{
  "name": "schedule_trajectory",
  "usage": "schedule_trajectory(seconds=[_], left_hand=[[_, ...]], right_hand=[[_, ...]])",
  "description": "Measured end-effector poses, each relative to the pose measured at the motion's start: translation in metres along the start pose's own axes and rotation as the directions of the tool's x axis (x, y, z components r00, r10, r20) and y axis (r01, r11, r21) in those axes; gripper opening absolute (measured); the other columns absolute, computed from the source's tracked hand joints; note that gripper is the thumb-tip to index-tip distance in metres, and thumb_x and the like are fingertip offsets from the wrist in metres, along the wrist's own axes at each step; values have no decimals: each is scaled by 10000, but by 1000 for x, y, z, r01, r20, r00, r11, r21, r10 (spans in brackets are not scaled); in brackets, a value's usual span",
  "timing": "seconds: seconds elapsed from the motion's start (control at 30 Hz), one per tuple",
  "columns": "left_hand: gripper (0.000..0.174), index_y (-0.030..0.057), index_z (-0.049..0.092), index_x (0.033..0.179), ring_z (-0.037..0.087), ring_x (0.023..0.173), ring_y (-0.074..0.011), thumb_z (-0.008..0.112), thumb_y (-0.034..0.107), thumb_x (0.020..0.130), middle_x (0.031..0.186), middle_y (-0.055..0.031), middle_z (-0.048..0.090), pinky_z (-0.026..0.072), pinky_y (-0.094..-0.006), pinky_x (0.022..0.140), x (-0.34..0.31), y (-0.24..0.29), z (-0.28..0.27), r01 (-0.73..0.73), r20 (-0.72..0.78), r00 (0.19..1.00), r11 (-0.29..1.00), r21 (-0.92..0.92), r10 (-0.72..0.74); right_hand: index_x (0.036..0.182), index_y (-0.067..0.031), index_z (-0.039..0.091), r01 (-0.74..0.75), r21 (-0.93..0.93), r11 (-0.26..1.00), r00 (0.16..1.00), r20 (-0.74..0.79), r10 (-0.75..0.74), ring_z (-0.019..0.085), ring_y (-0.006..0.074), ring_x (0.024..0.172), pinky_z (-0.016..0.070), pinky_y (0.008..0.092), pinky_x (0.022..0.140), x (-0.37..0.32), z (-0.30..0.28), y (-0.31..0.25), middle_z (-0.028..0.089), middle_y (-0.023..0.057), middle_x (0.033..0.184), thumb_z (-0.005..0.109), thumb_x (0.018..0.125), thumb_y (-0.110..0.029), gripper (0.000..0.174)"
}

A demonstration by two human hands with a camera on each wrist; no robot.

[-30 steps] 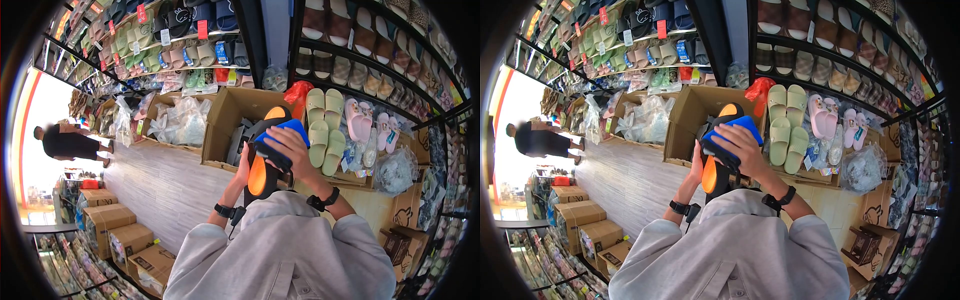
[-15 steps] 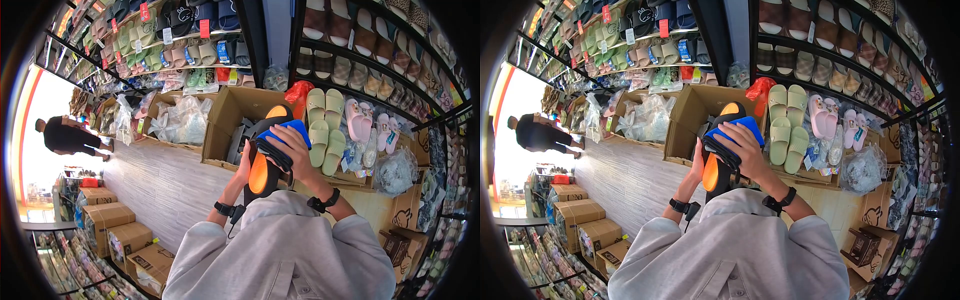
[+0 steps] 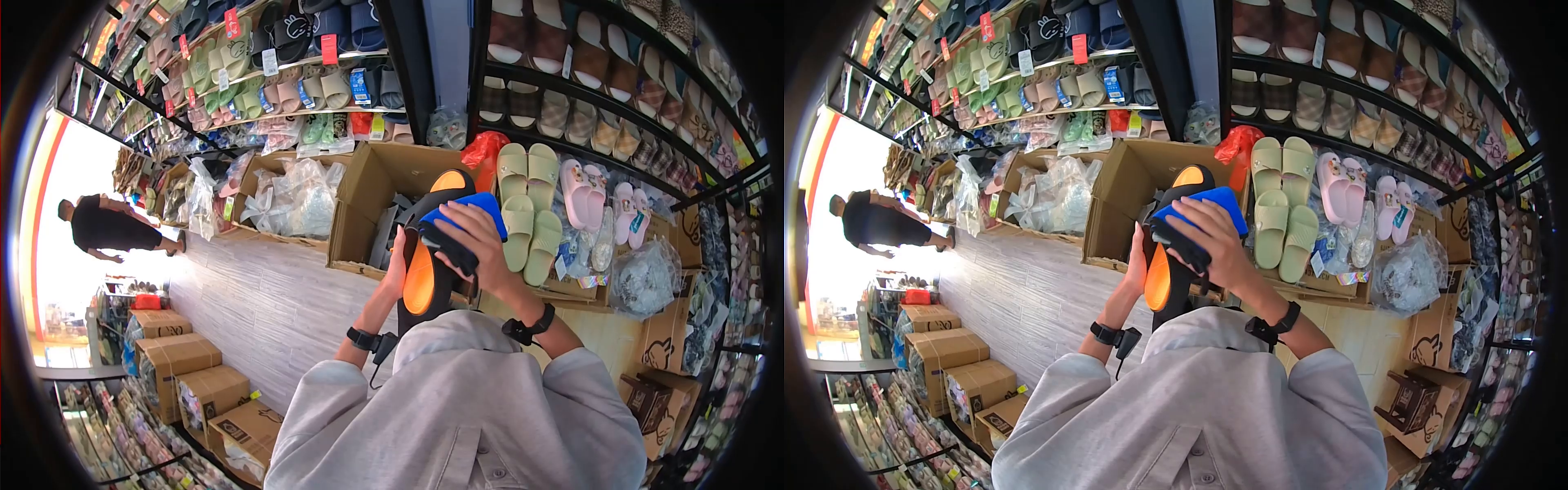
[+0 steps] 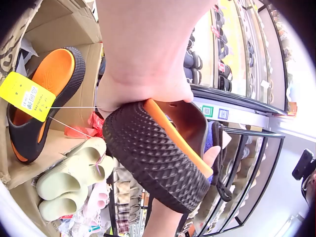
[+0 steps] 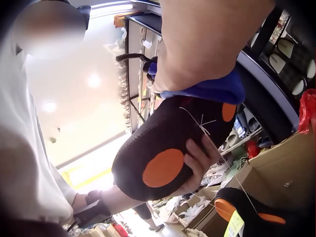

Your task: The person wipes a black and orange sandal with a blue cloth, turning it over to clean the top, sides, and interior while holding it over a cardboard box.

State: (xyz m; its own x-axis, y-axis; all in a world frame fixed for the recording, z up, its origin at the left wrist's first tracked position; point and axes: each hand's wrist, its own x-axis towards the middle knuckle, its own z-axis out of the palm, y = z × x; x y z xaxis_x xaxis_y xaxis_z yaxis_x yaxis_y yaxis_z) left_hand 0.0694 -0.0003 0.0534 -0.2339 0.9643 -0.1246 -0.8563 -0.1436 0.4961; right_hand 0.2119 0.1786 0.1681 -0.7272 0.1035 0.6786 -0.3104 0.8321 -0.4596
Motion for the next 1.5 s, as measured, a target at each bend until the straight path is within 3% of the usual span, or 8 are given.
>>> schedule_trajectory(seconds=[0.27,0.43,0.6,0.8,0.87,0.93,1.13,1.5], left_hand=[[1062,62,530,1586,684,1316,-319,389,922,978,1509,-163,650,580,-489,1110,3,-2,15,133,-228,961,984,-121,-158],[974,105,536,1569,736,1210,-318,315,883,1027,1408,-144,711,649,-484,962,-3,1,28,31,-245,969,978,208,22],[1041,109,506,1614,662,1348,-342,385,923,978,1547,-159,615,545,-509,1164,-3,2,27,101,-188,973,977,-189,-136],[963,90,515,1597,672,1335,-320,360,857,1037,1506,-145,651,546,-509,1162,-11,-4,23,83,-191,977,992,-93,-99],[930,104,504,1605,681,1322,-311,341,837,1057,1500,-138,653,563,-509,1136,-4,-5,10,16,62,998,995,-103,-10],[924,114,501,1613,662,1351,-316,323,834,1061,1513,-155,638,552,-538,1152,-2,-7,33,-28,-280,960,1000,-6,26],[1012,92,518,1603,659,1350,-308,428,893,991,1534,-146,628,550,-505,1150,-3,-4,25,87,-88,990,975,-206,-107],[936,117,527,1597,649,1369,-308,398,852,1032,1535,-126,630,547,-528,1148,-10,-7,13,50,-175,982,993,-104,-68]], right_hand=[[1413,-75,713,273,-22,962,951,155,-266,607,278,1439,452,476,1205,-16,7,-24,672,108,1506,772,889,-188,539],[1364,-93,746,10,18,1000,1000,-30,-9,637,329,1390,462,524,1183,-4,2,-2,684,116,1486,801,951,-287,460],[1390,-81,738,130,32,991,991,26,-131,651,297,1376,472,498,1170,-11,7,-32,704,110,1453,780,917,-233,499],[1391,-85,726,144,75,987,986,68,-149,644,311,1391,471,507,1182,-8,-6,-14,697,122,1464,782,936,-260,491],[1391,-80,725,73,11,997,997,12,-73,642,327,1388,466,516,1184,-6,-4,1,690,126,1473,804,940,-256,491],[1379,-75,733,57,-3,998,998,-7,-57,641,330,1385,461,526,1185,-4,-3,0,684,123,1482,816,943,-259,481],[1415,-82,725,261,-20,965,948,193,-253,628,291,1417,449,503,1205,-18,3,-30,680,109,1498,717,933,-211,499],[1417,-99,728,25,-25,999,999,49,-24,596,302,1442,435,518,1200,-15,6,-21,665,97,1522,797,923,-270,527]])
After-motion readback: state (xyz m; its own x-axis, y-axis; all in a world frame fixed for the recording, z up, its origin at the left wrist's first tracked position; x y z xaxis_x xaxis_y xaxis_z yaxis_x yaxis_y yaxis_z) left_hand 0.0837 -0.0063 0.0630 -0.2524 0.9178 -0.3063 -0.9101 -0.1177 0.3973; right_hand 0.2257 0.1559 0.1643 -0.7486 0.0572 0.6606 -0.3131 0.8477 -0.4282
